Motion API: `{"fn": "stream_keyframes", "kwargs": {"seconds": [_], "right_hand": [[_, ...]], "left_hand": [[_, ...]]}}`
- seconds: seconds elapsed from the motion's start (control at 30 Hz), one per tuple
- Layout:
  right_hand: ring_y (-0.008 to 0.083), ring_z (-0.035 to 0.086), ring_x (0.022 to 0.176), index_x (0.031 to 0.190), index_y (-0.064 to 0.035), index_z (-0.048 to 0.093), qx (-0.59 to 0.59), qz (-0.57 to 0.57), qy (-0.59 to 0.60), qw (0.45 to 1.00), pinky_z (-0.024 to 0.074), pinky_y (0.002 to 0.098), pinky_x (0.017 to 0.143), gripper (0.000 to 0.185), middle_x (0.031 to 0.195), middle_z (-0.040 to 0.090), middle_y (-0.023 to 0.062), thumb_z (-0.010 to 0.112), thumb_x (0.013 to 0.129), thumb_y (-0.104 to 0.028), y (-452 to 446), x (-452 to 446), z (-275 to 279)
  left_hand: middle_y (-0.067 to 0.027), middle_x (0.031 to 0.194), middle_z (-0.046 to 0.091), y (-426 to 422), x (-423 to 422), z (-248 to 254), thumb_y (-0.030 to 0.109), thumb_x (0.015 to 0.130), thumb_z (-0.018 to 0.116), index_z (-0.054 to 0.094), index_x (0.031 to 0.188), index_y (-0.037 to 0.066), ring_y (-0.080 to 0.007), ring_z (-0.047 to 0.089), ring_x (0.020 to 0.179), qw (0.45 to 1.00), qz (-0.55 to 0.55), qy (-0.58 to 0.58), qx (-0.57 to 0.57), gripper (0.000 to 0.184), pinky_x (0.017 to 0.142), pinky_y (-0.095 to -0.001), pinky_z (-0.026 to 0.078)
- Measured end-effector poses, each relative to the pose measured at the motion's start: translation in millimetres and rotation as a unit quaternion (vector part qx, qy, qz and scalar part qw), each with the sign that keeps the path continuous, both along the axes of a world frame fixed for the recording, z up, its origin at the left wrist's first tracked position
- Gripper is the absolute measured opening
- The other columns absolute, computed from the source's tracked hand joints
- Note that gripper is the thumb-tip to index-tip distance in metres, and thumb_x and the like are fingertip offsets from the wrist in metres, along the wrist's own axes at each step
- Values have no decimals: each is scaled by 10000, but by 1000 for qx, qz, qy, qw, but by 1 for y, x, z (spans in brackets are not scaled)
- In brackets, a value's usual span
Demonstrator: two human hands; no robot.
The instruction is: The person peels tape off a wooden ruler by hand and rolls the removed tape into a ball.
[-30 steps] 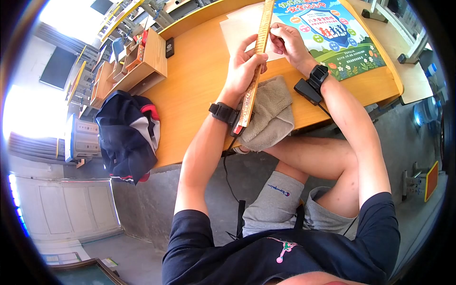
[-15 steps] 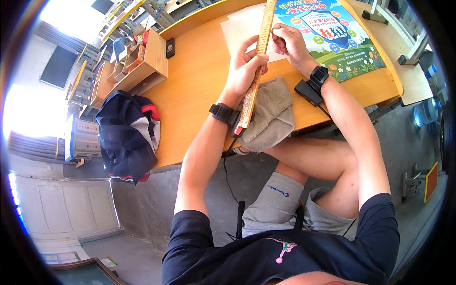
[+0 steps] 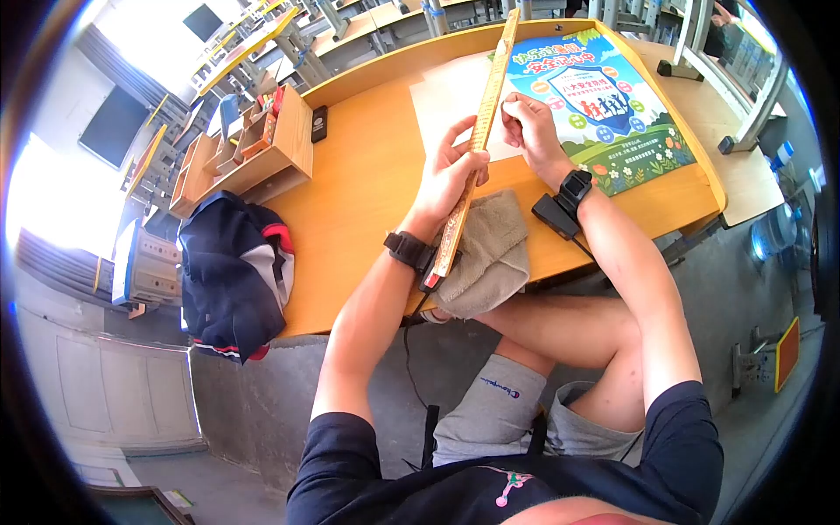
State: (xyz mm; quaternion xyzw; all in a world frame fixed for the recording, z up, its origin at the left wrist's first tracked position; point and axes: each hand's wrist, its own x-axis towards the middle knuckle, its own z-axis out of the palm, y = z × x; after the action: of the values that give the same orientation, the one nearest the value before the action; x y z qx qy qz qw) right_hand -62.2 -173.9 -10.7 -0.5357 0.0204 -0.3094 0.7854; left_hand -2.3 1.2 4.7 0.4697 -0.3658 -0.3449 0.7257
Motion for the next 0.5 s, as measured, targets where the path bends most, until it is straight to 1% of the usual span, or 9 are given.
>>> {"fn": "stream_keyframes", "kwargs": {"seconds": [0.13, 0.23, 0.3, 0.33, 0.4, 0.43, 0.47, 0.5], "right_hand": [[73, 397, 467, 743, -53, 564, 3, -3, 2, 1000, 324, 233, 451, 231, 593, 452, -16, 521, 949, -147, -4, 0, -3], [74, 389, 469, 742, -53, 562, 6, 13, -17, 1000, 326, 240, 452, 236, 597, 440, -17, 521, 951, -154, -11, 2, -7], [74, 386, 469, 749, -50, 560, 22, 14, -17, 1000, 325, 239, 452, 233, 595, 436, -14, 525, 951, -161, -13, 2, -7], [74, 386, 469, 749, -50, 560, 22, 15, -17, 1000, 325, 239, 452, 233, 595, 436, -14, 525, 951, -161, -12, 2, -7], [74, 404, 480, 865, -33, 609, 7, 24, 3, 1000, 340, 231, 453, 187, 629, 473, -1, 511, 958, -161, -8, 1, -4], [74, 404, 480, 865, -33, 609, 5, 22, 0, 1000, 340, 231, 453, 187, 629, 473, -1, 511, 958, -161, -5, -1, -1], [74, 423, 491, 952, -22, 617, 6, 31, 10, 999, 357, 228, 456, 176, 672, 503, 14, 494, 957, -148, -2, -2, 2], [74, 442, 502, 1039, -11, 625, 8, 42, 22, 999, 374, 225, 459, 210, 714, 533, 29, 477, 956, -134, 0, -3, 6]], "left_hand": [[-70, 761, 560, 0, 1, -2, -8, 894, 531, 310, 1458, -60, -138, 510, 624, 1000, 2, -7, 4, 608, 600, -269, 431], [-61, 739, 525, -1, 3, -5, 4, 897, 517, 330, 1434, -58, -144, 481, 611, 1000, 6, 9, -16, 572, 592, -278, 420], [-64, 738, 486, -2, 4, -7, 14, 900, 496, 348, 1410, -48, -152, 461, 618, 998, 18, 54, -30, 535, 596, -288, 416], [-64, 738, 486, -2, 4, -7, 14, 900, 496, 348, 1410, -48, -152, 461, 618, 998, 18, 54, -30, 535, 596, -288, 416], [-78, 759, 472, -1, 3, -6, 38, 904, 454, 348, 1406, -38, -163, 463, 633, 997, 13, 74, -29, 519, 608, -296, 420], [-78, 759, 472, -2, 4, -5, 38, 904, 454, 348, 1406, -38, -163, 463, 633, 997, 12, 71, -31, 519, 608, -296, 420], [-83, 768, 474, -2, 5, -6, 71, 913, 420, 356, 1397, -35, -168, 465, 637, 997, 6, 74, -29, 499, 612, -298, 423], [-88, 776, 476, -1, 4, -5, 104, 922, 385, 365, 1387, -31, -172, 468, 640, 997, 2, 78, -27, 485, 616, -300, 426]]}}
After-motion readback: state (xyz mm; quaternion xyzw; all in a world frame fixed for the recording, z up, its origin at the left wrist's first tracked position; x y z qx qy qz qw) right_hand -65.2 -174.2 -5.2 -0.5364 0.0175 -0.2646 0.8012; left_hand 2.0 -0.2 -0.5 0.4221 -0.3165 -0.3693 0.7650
